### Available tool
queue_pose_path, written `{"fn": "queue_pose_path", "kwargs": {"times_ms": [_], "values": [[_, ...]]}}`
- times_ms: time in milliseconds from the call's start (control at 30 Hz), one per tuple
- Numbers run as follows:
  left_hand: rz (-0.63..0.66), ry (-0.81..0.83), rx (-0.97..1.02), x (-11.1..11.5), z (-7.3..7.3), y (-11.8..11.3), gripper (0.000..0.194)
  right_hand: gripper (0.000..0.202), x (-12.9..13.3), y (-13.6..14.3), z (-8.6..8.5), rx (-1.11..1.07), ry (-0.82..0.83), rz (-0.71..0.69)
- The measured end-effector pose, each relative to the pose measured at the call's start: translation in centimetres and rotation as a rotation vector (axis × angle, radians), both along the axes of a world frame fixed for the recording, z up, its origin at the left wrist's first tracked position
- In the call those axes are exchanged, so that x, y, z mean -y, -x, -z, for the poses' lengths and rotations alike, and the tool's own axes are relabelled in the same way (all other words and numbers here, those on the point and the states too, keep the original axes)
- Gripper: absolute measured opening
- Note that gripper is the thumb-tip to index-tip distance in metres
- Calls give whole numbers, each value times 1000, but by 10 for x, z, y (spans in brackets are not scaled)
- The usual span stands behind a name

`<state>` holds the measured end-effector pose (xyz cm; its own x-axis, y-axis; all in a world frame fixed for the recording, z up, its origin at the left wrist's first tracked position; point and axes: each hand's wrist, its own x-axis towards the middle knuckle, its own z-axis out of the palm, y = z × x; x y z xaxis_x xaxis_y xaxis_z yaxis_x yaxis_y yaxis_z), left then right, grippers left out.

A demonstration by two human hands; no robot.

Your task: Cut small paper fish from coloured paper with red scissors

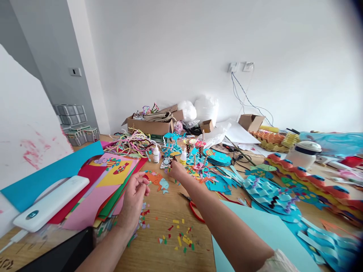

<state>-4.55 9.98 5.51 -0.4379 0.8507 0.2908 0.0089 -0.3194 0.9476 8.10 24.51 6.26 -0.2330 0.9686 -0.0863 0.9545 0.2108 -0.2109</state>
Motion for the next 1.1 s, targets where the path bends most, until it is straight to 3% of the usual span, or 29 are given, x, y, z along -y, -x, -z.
{"fn": "queue_pose_path", "kwargs": {"times_ms": [267, 433, 533, 700, 800, 867, 1000, 1100], "values": [[27, -21, -108, -4, 6, 1, 16, 27, 24, -10, -3, 43, -39, -91], [-33, -30, -129, -9, 4, 8, 17, 24, 30, -16, -11, -1, -72, -79], [-97, -23, -174, -23, -7, 13, 24, 18, 37, -15, -23, -83, -109, -104], [-167, 58, -396, -69, -40, 24, 30, 16, 62, -13, -36, -239, -90, -167], [-202, 182, -571, -93, -52, 49, 24, 14, 80, -18, -41, -318, -49, -199], [-202, 295, -671, -98, -52, 77, 26, 12, 93, -27, -44, -359, -18, -222], [-224, 551, -838, -81, -40, 146, 29, 11, 123, -50, -43, -450, 81, -245], [-250, 742, -958, -62, -30, 185, 32, 12, 143, -64, -38, -500, 134, -239]]}}
